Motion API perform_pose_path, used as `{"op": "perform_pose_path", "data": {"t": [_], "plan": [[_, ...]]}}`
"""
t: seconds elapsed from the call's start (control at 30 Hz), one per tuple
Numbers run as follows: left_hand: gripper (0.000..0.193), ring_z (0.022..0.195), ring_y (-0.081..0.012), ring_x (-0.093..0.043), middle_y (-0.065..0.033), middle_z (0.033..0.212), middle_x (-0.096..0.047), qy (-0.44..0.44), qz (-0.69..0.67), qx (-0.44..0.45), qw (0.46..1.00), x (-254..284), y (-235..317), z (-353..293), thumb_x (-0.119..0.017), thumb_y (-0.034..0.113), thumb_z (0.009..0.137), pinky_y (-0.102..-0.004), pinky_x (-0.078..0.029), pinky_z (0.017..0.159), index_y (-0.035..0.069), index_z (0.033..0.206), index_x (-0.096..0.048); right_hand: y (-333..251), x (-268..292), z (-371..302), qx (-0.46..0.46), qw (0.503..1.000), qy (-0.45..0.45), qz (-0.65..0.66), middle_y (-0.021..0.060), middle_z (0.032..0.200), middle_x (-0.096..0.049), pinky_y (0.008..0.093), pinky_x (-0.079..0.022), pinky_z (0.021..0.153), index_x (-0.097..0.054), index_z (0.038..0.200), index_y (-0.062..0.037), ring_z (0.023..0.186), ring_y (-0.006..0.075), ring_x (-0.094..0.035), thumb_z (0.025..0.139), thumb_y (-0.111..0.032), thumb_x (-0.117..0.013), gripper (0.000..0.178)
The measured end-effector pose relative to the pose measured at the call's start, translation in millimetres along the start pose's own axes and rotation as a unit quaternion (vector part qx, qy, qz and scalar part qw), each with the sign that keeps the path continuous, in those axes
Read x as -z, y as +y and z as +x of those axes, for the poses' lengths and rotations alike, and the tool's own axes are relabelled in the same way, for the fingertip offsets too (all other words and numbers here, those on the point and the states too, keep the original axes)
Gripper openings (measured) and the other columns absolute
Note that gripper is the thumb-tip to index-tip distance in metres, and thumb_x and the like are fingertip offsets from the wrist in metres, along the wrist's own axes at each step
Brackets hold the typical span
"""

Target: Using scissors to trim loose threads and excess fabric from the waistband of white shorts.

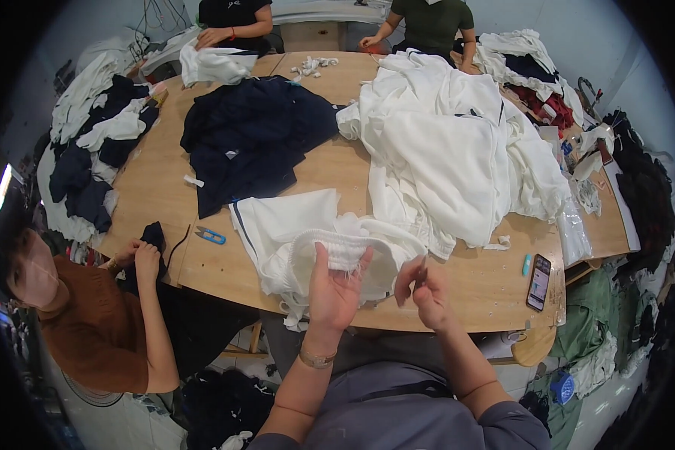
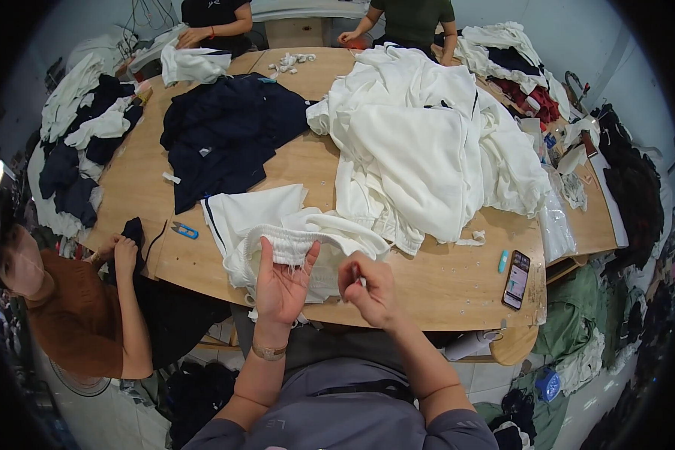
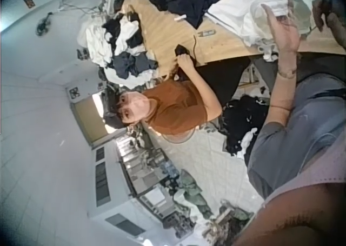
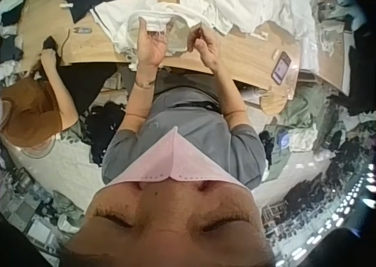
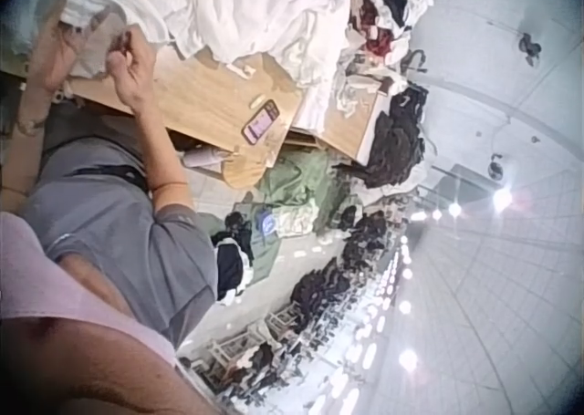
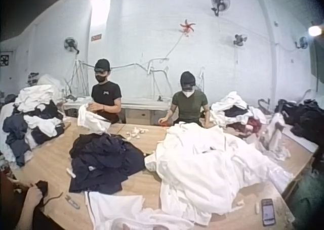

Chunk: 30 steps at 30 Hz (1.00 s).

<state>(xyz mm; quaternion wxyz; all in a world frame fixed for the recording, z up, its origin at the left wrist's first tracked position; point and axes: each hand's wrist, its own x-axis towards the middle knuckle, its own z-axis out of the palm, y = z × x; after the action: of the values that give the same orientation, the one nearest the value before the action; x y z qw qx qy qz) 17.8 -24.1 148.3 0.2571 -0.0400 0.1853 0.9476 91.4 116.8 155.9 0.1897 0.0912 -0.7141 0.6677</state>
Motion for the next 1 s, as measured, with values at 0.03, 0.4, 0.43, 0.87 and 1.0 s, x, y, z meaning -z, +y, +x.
{"op": "perform_pose_path", "data": {"t": [0.03,0.4,0.43,0.87,1.0], "plan": [[0.043,0.111,-0.0208,-0.047,-0.0089,0.122,-0.048,0.000,0.000,0.000,1.000,-0.5,-0.4,0.4,-0.034,0.033,0.095,-0.0385,-0.037,0.098,0.002,0.123,-0.038,5.6,1.4,1.9,0.016,1.000,0.010,0.022,0.0046,0.062,-0.050,0.0220,-0.038,0.049,-0.046,0.078,-0.0038,0.051,0.0127,-0.048,0.085,-0.051,-0.045,0.048],[0.031,0.101,-0.0164,-0.054,-0.0104,0.109,-0.056,-0.009,0.106,-0.108,0.988,4.1,-10.2,3.9,-0.044,0.022,0.093,-0.0330,-0.041,0.093,-0.004,0.109,-0.050,18.2,-11.5,14.2,-0.053,0.980,0.187,-0.027,-0.0046,0.059,-0.040,0.0193,-0.023,0.042,-0.048,0.081,-0.0048,0.048,0.0031,-0.029,0.083,-0.019,-0.060,0.019],[0.031,0.101,-0.0164,-0.054,-0.0104,0.109,-0.056,-0.009,0.106,-0.107,0.989,6.2,-12.1,3.0,-0.044,0.022,0.093,-0.0330,-0.041,0.093,-0.004,0.109,-0.050,16.3,-17.3,17.8,-0.054,0.980,0.188,-0.027,-0.0046,0.059,-0.040,0.0193,-0.023,0.042,-0.048,0.081,-0.0048,0.048,0.0031,-0.029,0.083,-0.019,-0.060,0.019],[0.023,0.090,-0.0131,-0.056,-0.0082,0.102,-0.058,0.029,0.112,-0.148,0.982,14.3,-13.4,9.6,-0.049,0.016,0.091,-0.0260,-0.046,0.079,-0.003,0.102,-0.054,0.2,-41.5,-5.7,0.165,0.952,-0.178,-0.185,0.0049,0.061,-0.053,0.0283,-0.040,0.044,-0.056,0.084,-0.0068,0.049,0.0203,-0.055,0.069,-0.022,-0.072,0.027],[0.031,0.098,-0.0200,-0.057,-0.0125,0.108,-0.057,-0.007,0.098,-0.142,0.985,22.9,-10.6,14.6,-0.045,0.021,0.092,-0.0373,-0.044,0.093,-0.005,0.107,-0.051,-1.7,-22.8,-15.0,0.120,0.979,-0.128,-0.099,0.0056,0.063,-0.052,0.0273,-0.039,0.045,-0.055,0.082,-0.0056,0.049,0.0177,-0.052,0.068,-0.032,-0.073,0.035]]}}
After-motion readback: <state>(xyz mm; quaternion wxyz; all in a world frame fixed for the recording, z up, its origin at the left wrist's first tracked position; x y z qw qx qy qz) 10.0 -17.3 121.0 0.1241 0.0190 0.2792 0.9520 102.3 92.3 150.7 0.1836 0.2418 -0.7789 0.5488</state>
